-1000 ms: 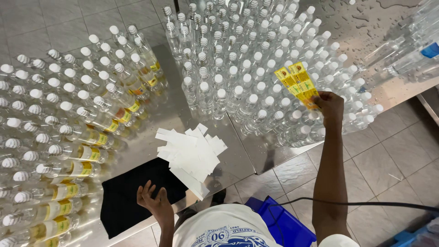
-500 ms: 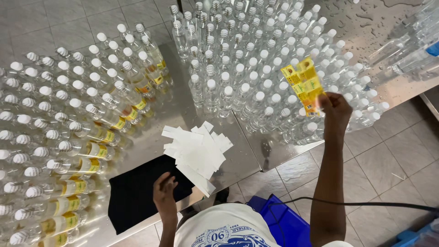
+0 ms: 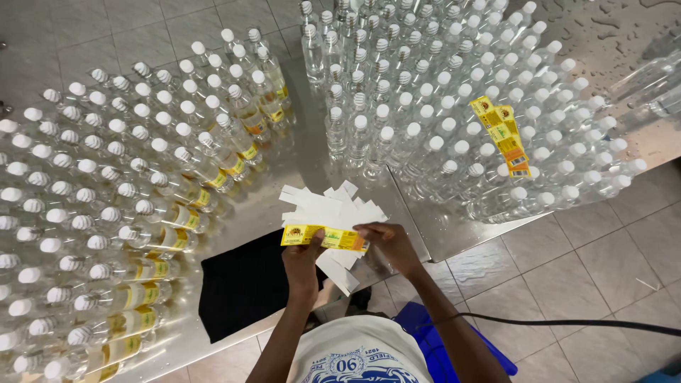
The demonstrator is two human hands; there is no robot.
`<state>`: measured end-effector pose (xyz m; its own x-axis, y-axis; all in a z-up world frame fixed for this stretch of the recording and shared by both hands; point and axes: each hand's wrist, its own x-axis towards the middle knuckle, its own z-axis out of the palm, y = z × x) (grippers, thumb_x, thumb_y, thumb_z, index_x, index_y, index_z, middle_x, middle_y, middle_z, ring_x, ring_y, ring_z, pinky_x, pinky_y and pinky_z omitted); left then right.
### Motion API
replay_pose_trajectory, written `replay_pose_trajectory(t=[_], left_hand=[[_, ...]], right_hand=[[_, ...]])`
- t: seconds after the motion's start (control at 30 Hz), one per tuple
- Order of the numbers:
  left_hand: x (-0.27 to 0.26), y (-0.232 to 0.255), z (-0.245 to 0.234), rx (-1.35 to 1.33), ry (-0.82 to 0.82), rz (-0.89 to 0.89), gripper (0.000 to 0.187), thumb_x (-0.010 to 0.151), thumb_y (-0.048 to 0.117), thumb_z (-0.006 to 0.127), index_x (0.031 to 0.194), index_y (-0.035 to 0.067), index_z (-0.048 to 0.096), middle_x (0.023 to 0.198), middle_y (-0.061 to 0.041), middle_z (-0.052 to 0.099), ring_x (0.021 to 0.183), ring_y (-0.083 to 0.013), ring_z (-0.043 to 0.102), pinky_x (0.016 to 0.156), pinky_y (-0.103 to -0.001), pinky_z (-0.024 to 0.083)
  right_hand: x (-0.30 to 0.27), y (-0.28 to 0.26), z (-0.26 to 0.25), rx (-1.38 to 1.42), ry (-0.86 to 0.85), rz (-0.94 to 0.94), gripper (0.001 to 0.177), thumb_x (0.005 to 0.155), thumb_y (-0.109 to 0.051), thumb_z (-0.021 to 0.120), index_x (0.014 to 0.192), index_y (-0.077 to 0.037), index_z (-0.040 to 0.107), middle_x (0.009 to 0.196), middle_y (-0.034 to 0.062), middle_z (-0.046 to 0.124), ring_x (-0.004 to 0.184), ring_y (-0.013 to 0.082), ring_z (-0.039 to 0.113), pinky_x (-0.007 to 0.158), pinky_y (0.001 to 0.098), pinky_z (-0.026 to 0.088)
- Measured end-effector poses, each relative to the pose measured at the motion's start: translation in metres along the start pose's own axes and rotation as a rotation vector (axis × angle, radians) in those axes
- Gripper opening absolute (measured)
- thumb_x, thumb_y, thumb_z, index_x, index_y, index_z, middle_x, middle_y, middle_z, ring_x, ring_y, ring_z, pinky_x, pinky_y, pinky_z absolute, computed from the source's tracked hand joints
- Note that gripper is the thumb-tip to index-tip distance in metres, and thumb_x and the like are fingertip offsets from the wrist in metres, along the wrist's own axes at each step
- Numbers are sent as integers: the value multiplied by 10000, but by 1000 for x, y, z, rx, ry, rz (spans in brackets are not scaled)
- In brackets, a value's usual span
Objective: The person repeatedly picks up clear plastic bottles from a table, applies a yellow label to each bottle, and places the labeled bottle back among others. The process is repeated for multiple bottles.
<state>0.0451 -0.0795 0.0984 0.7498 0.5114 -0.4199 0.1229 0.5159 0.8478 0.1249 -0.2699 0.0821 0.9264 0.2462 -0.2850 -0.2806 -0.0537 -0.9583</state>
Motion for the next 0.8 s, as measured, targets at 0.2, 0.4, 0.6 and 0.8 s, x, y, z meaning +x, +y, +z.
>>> replay_pose_trajectory(t=[0.2, 0.4, 0.6, 0.8], left_hand=[[7, -6, -52, -42, 151, 27, 389, 924, 141, 915, 1180, -94, 741, 1065, -208, 737, 972, -273, 741, 854, -458, 655], [-3, 1, -99, -122, 166, -76, 580, 1052, 121, 690, 1531, -98, 446, 1334, -263, 641, 1217, -393, 669, 1015, -527, 560], [-12, 0, -143, -336, 120, -258, 496, 980, 194, 730, 1415, 54, 537, 1143, -125, 663, 968, -267, 671, 825, -411, 518], [-21, 32, -157, -773, -187, -350, 317, 1086, 181, 619, 1373, 73, 539, 824, 50, 441, 618, -77, 415, 570, -254, 370]], right_hand=[[126, 40, -20, -356, 454, -317, 662, 1030, -292, 837, 1552, -14, 539, 1388, 256, 639, 1336, 419, 639, 1070, 481, 606], [241, 119, -9, -515, 775, -517, 907, 920, -251, 985, 1574, -13, 402, 1365, 207, 487, 1270, 407, 610, 1078, 523, 576], [254, 129, -3, -610, 907, -509, 869, 886, -223, 1025, 1476, -56, 409, 1294, 172, 476, 1163, 411, 658, 1073, 524, 570], [191, 97, 4, -506, 752, -415, 771, 936, -198, 1006, 1422, -109, 414, 1260, 241, 572, 1165, 498, 683, 1016, 510, 596]])
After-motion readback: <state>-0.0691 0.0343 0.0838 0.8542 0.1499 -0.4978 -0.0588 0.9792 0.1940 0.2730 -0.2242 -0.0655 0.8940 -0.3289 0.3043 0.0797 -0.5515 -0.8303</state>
